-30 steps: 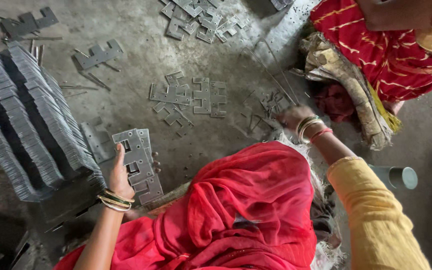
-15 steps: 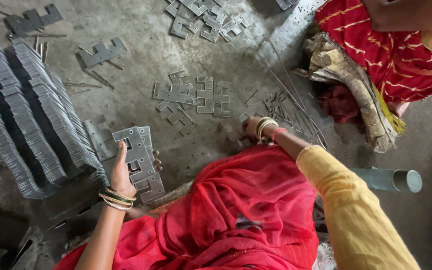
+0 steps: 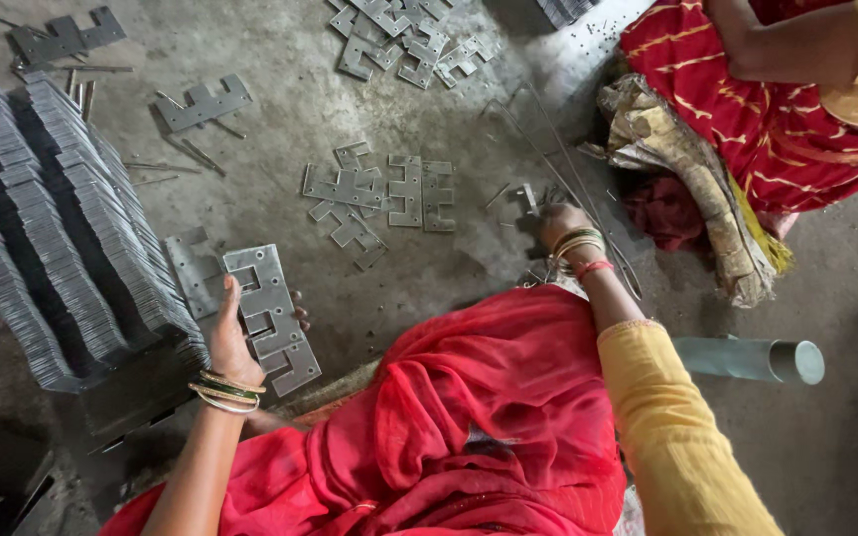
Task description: The person sits on the floor and sorts small metal brackets by picking them up from a pile and stacking them neatly. The person also uses a pair of metal tongs to move and organize the parts.
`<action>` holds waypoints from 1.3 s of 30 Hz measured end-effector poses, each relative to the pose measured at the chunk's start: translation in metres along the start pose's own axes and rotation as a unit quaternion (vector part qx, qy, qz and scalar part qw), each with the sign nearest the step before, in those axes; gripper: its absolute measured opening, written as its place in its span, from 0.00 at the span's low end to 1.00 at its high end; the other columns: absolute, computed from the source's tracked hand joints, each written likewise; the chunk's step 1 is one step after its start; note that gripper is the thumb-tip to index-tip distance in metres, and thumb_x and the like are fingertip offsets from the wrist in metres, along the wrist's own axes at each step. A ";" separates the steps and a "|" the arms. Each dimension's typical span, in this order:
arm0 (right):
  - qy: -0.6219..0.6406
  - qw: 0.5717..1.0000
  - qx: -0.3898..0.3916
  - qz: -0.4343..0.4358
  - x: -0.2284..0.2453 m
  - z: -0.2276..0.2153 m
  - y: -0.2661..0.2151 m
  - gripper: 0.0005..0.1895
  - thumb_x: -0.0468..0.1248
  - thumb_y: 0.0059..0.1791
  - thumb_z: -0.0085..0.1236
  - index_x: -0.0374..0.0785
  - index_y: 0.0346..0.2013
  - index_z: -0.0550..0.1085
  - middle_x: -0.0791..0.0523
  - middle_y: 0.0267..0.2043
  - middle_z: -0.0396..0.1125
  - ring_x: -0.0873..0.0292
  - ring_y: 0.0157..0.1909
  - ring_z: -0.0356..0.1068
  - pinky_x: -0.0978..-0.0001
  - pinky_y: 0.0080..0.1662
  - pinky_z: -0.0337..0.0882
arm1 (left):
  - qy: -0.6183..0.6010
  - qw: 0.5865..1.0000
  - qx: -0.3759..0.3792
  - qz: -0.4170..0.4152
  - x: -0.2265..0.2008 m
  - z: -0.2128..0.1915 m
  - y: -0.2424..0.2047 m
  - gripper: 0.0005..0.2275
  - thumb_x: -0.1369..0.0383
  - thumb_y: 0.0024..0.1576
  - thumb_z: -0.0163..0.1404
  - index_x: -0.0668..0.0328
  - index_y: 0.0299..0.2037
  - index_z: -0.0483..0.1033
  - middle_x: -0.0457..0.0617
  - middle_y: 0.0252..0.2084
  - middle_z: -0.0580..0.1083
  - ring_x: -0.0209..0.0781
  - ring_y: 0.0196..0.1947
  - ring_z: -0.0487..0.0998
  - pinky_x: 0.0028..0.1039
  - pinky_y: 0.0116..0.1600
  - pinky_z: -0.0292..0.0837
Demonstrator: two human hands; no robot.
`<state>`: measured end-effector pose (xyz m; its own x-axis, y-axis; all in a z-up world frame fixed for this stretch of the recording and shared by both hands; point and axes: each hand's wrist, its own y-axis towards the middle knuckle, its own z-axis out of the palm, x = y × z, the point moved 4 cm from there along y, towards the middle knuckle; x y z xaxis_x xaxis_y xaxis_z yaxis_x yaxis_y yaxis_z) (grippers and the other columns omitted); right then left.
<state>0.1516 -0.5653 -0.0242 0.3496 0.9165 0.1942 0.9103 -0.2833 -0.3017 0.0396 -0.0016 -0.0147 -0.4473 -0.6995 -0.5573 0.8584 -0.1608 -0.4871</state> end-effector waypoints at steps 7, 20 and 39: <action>-0.142 0.986 0.088 -0.009 0.002 0.017 0.013 0.19 0.49 0.48 0.61 0.36 0.41 0.83 0.42 0.45 0.76 0.43 0.48 0.78 0.52 0.50 0.76 | -0.039 0.999 0.022 0.005 -0.002 0.003 -0.001 0.28 0.41 0.65 0.43 0.62 0.54 0.74 0.59 0.41 0.78 0.52 0.37 0.80 0.44 0.44 0.78; -0.079 0.983 0.143 0.080 0.019 0.041 0.037 0.24 0.53 0.45 0.67 0.34 0.40 0.82 0.47 0.41 0.78 0.48 0.41 0.78 0.56 0.45 0.77 | -0.095 0.994 0.000 -0.054 -0.007 0.020 -0.012 0.32 0.38 0.59 0.40 0.59 0.58 0.72 0.61 0.47 0.80 0.55 0.44 0.83 0.45 0.51 0.78; 0.175 0.926 0.053 -0.331 0.351 0.089 -0.097 0.20 0.46 0.48 0.69 0.33 0.42 0.76 0.55 0.33 0.75 0.61 0.32 0.72 0.62 0.36 0.71 | 0.057 0.967 -0.132 0.212 -0.016 -0.043 0.026 0.36 0.41 0.62 0.45 0.62 0.71 0.58 0.53 0.65 0.64 0.42 0.61 0.67 0.38 0.62 0.64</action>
<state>0.1668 -0.1909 -0.0097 -0.2094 0.7267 0.6543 0.9308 0.3531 -0.0943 0.0586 0.0353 -0.0478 -0.1072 -0.5795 -0.8079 0.8831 0.3178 -0.3451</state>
